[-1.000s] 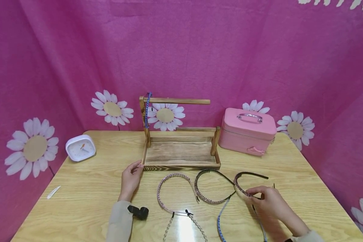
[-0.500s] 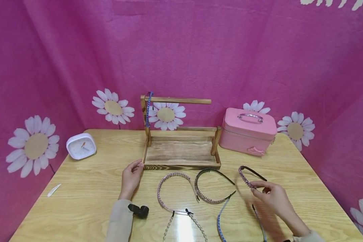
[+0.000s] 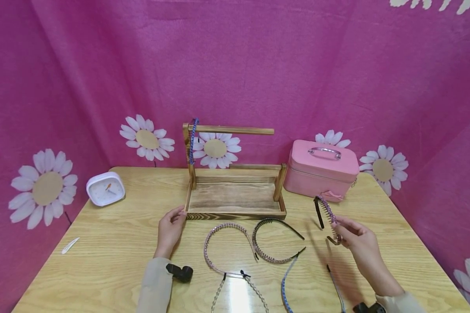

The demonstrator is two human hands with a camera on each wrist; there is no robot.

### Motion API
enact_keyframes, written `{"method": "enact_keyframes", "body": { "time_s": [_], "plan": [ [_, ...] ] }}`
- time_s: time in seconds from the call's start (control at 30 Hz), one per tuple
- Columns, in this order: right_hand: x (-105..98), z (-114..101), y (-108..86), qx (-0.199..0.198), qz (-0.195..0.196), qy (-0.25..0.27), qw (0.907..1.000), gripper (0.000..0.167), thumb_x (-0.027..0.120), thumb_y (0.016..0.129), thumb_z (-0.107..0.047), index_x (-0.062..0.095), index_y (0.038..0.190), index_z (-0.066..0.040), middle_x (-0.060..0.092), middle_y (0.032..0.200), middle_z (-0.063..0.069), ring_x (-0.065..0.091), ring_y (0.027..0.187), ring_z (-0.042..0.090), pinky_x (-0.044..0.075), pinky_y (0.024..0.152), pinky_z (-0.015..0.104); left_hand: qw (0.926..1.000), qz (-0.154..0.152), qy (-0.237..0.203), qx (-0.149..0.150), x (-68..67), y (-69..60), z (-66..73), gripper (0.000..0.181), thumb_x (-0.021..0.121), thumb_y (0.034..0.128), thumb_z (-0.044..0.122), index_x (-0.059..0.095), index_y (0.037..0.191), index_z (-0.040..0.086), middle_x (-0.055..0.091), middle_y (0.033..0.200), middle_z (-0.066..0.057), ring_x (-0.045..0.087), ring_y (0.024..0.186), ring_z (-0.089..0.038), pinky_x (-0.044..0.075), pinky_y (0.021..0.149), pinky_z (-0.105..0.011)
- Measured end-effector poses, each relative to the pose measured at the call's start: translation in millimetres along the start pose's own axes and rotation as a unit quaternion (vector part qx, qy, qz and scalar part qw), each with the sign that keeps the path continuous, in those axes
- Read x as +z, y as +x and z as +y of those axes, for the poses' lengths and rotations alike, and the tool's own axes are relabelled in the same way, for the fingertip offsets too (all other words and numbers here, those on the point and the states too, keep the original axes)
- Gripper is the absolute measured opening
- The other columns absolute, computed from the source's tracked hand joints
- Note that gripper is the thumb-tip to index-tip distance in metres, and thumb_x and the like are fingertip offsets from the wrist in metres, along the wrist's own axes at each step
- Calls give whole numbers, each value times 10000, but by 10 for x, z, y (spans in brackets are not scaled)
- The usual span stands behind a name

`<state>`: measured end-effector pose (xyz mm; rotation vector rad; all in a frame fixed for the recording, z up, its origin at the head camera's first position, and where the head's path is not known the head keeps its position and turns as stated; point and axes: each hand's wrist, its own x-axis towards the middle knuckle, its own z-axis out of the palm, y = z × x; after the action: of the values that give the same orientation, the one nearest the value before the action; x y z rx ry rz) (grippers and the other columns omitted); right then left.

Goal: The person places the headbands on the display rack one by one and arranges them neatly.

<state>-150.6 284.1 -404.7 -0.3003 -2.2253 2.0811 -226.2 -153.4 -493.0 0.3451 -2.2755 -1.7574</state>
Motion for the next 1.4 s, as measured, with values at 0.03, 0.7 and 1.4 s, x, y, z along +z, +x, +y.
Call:
{"method": "enact_keyframes", "body": {
  "time_s": [0.03, 0.7, 1.4],
  "plan": [
    [10, -18, 7, -25, -38, 151, 9999, 280, 652, 934, -127, 727, 895, -394, 687, 819, -213, 553, 721, -56, 467, 623, 130, 10000, -5, -5, -17, 3, 1, -3, 297, 560, 951, 46, 637, 1213, -71, 667, 1080, -236, 529, 815, 39, 424, 743, -77],
    [450, -530, 452, -239, -233, 2091, 9773, 215, 618, 946, -95, 755, 887, -250, 667, 859, -129, 581, 751, -4, 485, 683, 135, 9999, -51, 75, -58, 6, 9, -12, 301, 557, 958, 67, 638, 1221, -52, 667, 1093, -221, 527, 826, 31, 423, 749, -82],
    [942, -769, 1191, -797, -76, 2858, 9549, 254, 592, 938, -8, 742, 885, -206, 663, 826, -72, 540, 652, 32, 458, 618, 141, 9999, -47, 59, -129, 2, 1, -5, 308, 576, 961, 91, 637, 1230, -45, 657, 1113, -225, 527, 841, 16, 423, 742, -81]
  ]
}}
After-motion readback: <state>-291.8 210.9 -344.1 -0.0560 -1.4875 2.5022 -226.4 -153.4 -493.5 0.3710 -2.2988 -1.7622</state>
